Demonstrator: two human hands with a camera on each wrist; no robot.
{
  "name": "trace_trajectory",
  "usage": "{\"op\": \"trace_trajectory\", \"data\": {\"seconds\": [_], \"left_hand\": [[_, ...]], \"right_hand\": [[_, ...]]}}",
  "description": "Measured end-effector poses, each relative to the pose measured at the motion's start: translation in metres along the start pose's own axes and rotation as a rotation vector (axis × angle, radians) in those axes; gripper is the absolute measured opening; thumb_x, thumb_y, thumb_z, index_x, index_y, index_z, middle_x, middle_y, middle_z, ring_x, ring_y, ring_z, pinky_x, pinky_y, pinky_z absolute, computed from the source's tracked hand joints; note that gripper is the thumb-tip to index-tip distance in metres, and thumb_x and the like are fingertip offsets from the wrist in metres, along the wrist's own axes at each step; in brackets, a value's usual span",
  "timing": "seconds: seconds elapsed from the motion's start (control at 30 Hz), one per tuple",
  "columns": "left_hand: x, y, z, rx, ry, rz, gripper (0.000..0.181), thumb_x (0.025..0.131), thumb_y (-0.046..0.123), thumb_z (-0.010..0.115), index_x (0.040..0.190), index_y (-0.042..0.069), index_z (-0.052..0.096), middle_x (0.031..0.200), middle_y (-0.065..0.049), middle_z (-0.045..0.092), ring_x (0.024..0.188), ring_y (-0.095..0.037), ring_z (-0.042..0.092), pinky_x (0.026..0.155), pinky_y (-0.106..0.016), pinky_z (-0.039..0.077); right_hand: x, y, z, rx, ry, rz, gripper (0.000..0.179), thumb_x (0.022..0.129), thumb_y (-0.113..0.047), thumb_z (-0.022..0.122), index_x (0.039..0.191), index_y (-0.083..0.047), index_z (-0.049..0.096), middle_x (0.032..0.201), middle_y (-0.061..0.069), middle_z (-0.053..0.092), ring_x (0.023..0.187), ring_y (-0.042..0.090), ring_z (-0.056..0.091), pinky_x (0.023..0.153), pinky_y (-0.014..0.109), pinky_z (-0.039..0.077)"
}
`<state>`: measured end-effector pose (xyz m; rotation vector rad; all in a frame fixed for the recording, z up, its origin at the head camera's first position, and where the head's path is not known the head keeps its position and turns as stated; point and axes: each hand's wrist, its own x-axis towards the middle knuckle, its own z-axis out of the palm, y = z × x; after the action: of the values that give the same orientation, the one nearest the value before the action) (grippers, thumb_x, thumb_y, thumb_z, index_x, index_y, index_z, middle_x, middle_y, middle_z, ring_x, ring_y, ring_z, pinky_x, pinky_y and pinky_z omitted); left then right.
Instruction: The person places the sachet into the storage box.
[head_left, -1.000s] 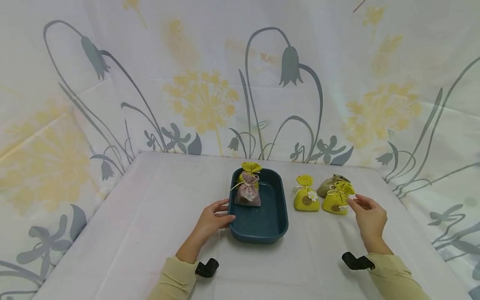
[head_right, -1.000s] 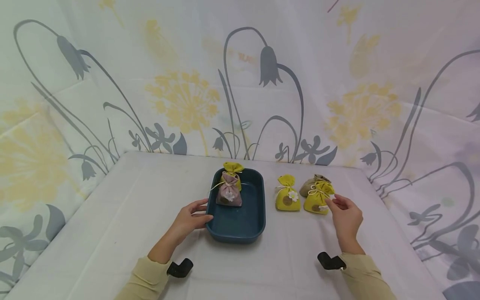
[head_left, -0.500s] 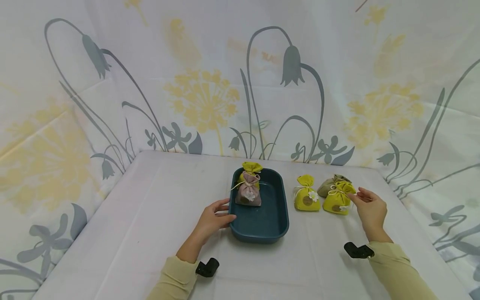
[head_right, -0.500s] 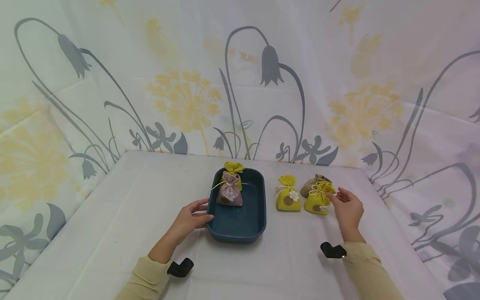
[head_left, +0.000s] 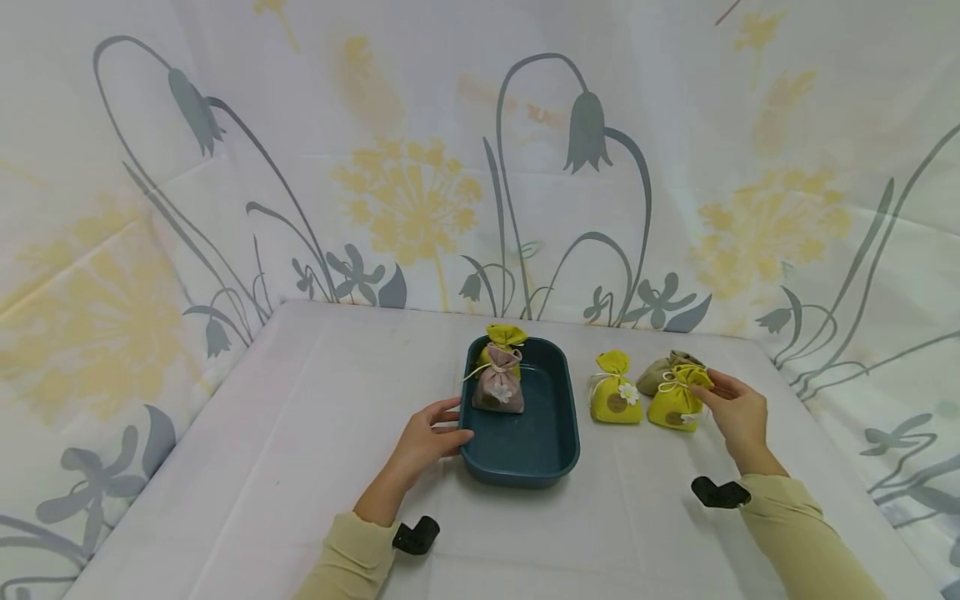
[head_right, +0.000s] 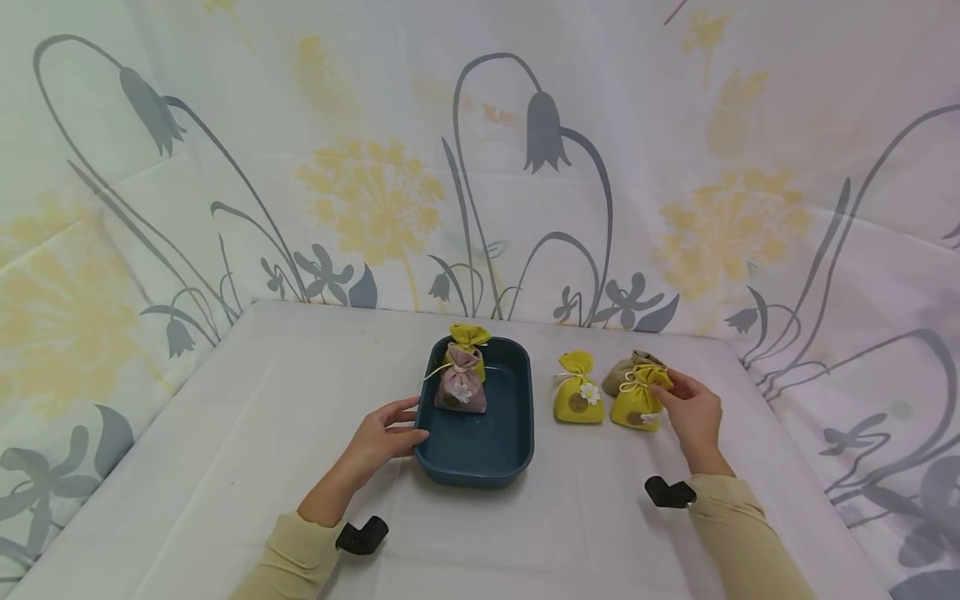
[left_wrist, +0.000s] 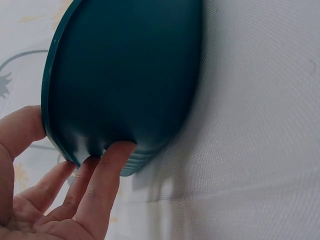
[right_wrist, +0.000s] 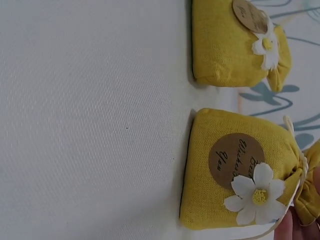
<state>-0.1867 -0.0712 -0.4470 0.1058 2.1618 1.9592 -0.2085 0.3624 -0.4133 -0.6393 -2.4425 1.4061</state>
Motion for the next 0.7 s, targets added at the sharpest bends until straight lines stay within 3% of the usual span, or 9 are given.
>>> {"op": "trace_trajectory", "data": {"seconds": [0.1,0.2,0.37,0.57,0.7], "left_hand": [[0.001,0.0,0.0,0.001,-0.001,-0.003,0.06,0.083,0.007,0.071,0.136,0.002,0.044,0.124,-0.023,0.05,0.106,-0.032,0.058,0.074,-0.036,0.055],[0.0,0.0,0.0,0.003,-0.001,-0.005,0.06,0.083,0.008,0.071,0.136,0.003,0.045,0.124,-0.023,0.051,0.106,-0.032,0.058,0.074,-0.036,0.055],[-0.001,0.0,-0.001,-0.001,-0.003,-0.002,0.06,0.082,0.008,0.071,0.136,0.002,0.045,0.124,-0.023,0.051,0.106,-0.032,0.058,0.073,-0.036,0.056],[-0.002,0.001,-0.001,0.001,-0.001,0.001,0.059,0.082,0.007,0.07,0.136,0.002,0.045,0.123,-0.023,0.051,0.106,-0.032,0.057,0.073,-0.036,0.056],[-0.001,0.0,-0.001,-0.002,-0.005,-0.001,0.06,0.082,0.008,0.071,0.136,0.002,0.045,0.124,-0.023,0.051,0.106,-0.032,0.058,0.073,-0.036,0.055]], "right_hand": [[0.0,0.0,0.001,0.014,0.007,-0.014,0.059,0.085,-0.031,0.068,0.133,-0.002,0.051,0.095,-0.016,0.057,0.081,-0.008,0.048,0.068,0.012,0.044],[0.0,0.002,0.002,0.039,0.013,-0.024,0.058,0.084,-0.031,0.069,0.13,0.0,0.052,0.086,-0.022,0.053,0.081,-0.006,0.048,0.064,0.008,0.041],[-0.003,0.003,0.002,0.043,0.044,-0.035,0.05,0.082,-0.031,0.071,0.12,0.001,0.061,0.079,-0.022,0.056,0.079,-0.002,0.049,0.066,0.013,0.042],[-0.008,0.005,-0.002,0.047,0.011,-0.07,0.05,0.083,-0.035,0.07,0.115,0.003,0.062,0.076,-0.022,0.06,0.071,-0.005,0.058,0.077,0.023,0.046],[-0.008,0.013,-0.003,0.122,0.013,-0.079,0.04,0.08,-0.034,0.073,0.105,-0.003,0.069,0.075,-0.017,0.065,0.067,-0.001,0.063,0.074,0.017,0.048]]}}
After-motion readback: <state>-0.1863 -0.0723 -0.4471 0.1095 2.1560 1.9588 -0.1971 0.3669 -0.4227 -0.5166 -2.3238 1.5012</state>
